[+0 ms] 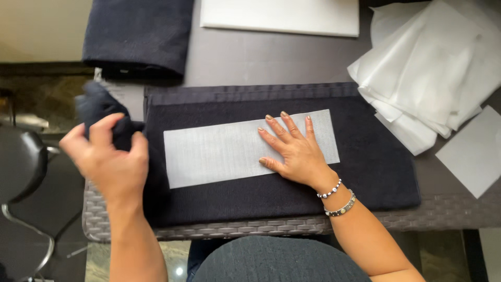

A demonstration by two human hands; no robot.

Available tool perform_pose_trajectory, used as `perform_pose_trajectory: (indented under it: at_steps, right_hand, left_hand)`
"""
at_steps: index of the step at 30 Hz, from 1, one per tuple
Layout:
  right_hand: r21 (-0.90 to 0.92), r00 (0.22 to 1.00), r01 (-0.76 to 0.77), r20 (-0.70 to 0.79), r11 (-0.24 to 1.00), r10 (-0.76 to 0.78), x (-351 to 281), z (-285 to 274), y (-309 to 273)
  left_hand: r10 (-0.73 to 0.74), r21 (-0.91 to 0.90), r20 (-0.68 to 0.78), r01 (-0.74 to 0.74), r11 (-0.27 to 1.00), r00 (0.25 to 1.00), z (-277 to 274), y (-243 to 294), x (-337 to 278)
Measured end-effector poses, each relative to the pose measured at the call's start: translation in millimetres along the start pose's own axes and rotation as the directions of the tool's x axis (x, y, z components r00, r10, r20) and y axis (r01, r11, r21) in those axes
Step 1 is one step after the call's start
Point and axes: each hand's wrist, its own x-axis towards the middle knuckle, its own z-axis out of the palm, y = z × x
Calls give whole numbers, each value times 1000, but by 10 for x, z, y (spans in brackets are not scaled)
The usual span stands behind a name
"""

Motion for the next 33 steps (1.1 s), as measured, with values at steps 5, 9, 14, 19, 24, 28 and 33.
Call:
perform_pose_trajectory:
  at_steps: [5,9,14,19,24,28,33]
  right_hand:
    - [204,987,44,-163,978,-11,-66,-48,45]
    - [337,804,356,-586,872,-102,-88,-168,-72]
    - [523,859,386,-503,760,-90,174,-68,-718]
    - [111,967,15,-256,994,14,401,156,-978]
    - [85,879,18,-477,996,24,373,85,-600]
    - [-153,888,-196,-447,969,109,-242,-203,214]
    - [-231,647,-664,299,711,701,-720,-989,483]
  left_hand:
    - [-69,-363,18,71,929,997,-521,662,72]
    - [62,-715,339,214,666,939,-361,939,-169]
    - [403,-717,648,340,608,646,297,657,-285]
    - [83,-20,728,-100,995,680,680,64,-497]
    - [58,46,688,-123,991,723,589,141,-446]
    - [-24,61,644,-19,998,765,613,-75,-465]
    - [-107,63,763,92,994,637,809,-639,-212]
